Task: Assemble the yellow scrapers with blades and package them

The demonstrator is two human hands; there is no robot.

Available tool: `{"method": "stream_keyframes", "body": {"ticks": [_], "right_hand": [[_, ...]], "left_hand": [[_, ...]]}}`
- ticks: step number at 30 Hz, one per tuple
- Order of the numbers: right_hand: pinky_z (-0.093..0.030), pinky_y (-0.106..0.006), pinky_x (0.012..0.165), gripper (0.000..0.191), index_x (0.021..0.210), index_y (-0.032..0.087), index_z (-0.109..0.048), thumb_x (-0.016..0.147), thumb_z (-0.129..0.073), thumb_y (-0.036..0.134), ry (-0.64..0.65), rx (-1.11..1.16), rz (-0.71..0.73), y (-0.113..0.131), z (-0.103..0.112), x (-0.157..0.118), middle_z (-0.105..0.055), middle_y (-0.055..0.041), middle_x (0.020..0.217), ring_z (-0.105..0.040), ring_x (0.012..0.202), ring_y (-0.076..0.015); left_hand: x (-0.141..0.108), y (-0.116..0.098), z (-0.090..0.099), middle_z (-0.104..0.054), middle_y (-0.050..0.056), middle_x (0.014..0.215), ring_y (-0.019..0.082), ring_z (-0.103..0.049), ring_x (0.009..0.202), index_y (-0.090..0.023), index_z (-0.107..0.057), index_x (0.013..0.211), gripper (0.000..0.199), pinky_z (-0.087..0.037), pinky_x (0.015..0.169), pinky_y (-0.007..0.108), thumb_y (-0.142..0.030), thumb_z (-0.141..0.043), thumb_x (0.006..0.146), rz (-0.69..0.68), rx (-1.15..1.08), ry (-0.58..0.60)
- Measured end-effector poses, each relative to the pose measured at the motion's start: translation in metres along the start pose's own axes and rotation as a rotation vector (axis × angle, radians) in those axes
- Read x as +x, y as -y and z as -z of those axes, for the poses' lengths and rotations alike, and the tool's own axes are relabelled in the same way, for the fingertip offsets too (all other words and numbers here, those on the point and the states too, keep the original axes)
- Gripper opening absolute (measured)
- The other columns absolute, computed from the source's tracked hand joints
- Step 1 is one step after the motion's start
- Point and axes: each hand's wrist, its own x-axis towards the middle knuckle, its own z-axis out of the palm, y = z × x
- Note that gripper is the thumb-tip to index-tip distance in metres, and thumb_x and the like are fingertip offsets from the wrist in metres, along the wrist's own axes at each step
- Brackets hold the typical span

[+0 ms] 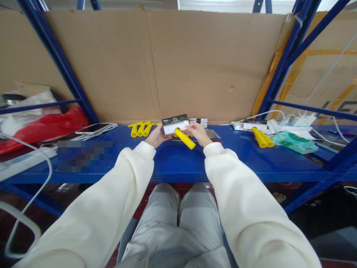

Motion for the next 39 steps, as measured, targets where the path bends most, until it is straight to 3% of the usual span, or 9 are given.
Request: {"method": "stream_keyframes", "body": {"ticks": [8,12,17,21,24,29,33,37,39], "right_hand": [[-0.060,-0.031,0.082,0.028,0.067,0.019,-0.053,0.080,-0.077,0.027,-0.050,-0.017,0.023,0.000,-0.001,0.000,-0.073,-0.0012,0.070,-0.074,0.077,-0.0159],[-0.061,-0.031,0.082,0.027,0.067,0.019,-0.053,0.081,-0.075,0.023,-0.088,-0.016,0.013,0.001,-0.001,0.000,-0.072,-0.0004,0.069,-0.074,0.075,-0.0148],[-0.060,-0.031,0.084,0.023,0.069,0.018,-0.055,0.083,-0.072,0.019,-0.129,-0.010,0.026,0.003,-0.002,-0.001,-0.072,0.0004,0.069,-0.074,0.074,-0.0136],[-0.060,-0.029,0.085,0.023,0.067,0.018,-0.055,0.087,-0.065,0.012,-0.160,0.000,0.012,0.004,-0.002,-0.001,-0.071,0.0008,0.068,-0.073,0.071,-0.0113],[-0.060,-0.028,0.084,0.022,0.068,0.018,-0.056,0.088,-0.065,0.012,-0.161,-0.001,0.003,0.005,-0.003,-0.001,-0.070,0.0009,0.067,-0.073,0.070,-0.0111],[-0.061,-0.029,0.082,0.018,0.072,0.018,-0.057,0.083,-0.071,0.016,-0.132,-0.011,-0.005,0.003,-0.001,0.001,-0.071,0.0004,0.070,-0.073,0.071,-0.0129],[-0.061,-0.029,0.083,0.013,0.084,0.019,-0.058,0.082,-0.068,0.011,-0.133,-0.009,-0.003,-0.001,0.000,0.005,-0.072,-0.0011,0.088,-0.072,0.073,-0.0116],[-0.061,-0.028,0.083,0.040,0.104,0.024,-0.054,0.072,-0.074,0.010,-0.134,0.003,-0.001,-0.005,0.000,0.005,-0.060,-0.0046,0.129,-0.072,0.088,-0.0125],[-0.060,-0.028,0.083,0.054,0.112,0.026,-0.051,0.067,-0.077,0.010,-0.095,-0.009,-0.033,-0.006,-0.001,0.003,-0.054,-0.0065,0.137,-0.071,0.095,-0.0141]], "left_hand": [[0.002,0.000,0.000,-0.072,0.010,0.110,0.026,-0.070,0.096,-0.020,-0.064,0.118,0.050,-0.057,0.073,0.035,-0.054,-0.033,0.097,0.050,-0.030,0.119],[0.004,0.001,0.002,-0.072,0.010,0.113,0.027,-0.070,0.098,-0.022,-0.062,0.120,0.052,-0.057,0.073,0.035,-0.057,-0.032,0.096,0.043,-0.053,0.127],[0.002,0.001,0.000,-0.073,0.012,0.107,0.022,-0.072,0.090,-0.017,-0.062,0.112,0.031,-0.055,0.066,0.026,-0.038,-0.045,0.098,-0.042,-0.058,0.033],[-0.004,0.000,-0.005,-0.073,0.010,0.098,0.016,-0.073,0.084,-0.015,-0.061,0.104,0.014,-0.055,0.071,0.023,-0.015,-0.059,0.091,-0.099,-0.043,0.015],[-0.007,0.001,-0.007,-0.073,0.009,0.093,0.014,-0.072,0.083,-0.013,-0.060,0.102,0.019,-0.057,0.077,0.024,-0.001,-0.057,0.087,-0.120,-0.028,-0.024],[-0.007,0.000,-0.007,-0.073,0.008,0.094,0.015,-0.072,0.086,-0.012,-0.060,0.109,0.031,-0.059,0.082,0.029,0.002,-0.064,0.081,-0.116,-0.028,-0.117],[-0.006,0.000,-0.005,-0.073,0.008,0.093,0.016,-0.073,0.082,-0.014,-0.056,0.120,0.049,-0.061,0.077,0.029,0.005,-0.067,0.076,-0.086,-0.004,-0.151],[-0.003,0.001,-0.001,-0.073,0.006,0.095,0.016,-0.073,0.082,-0.020,-0.054,0.129,0.064,-0.061,0.076,0.028,0.004,-0.071,0.072,-0.109,-0.014,-0.154],[-0.002,0.001,0.001,-0.073,0.005,0.093,0.016,-0.073,0.081,-0.021,-0.054,0.132,0.067,-0.061,0.076,0.028,0.005,-0.069,0.072,-0.124,-0.018,-0.174]]}}
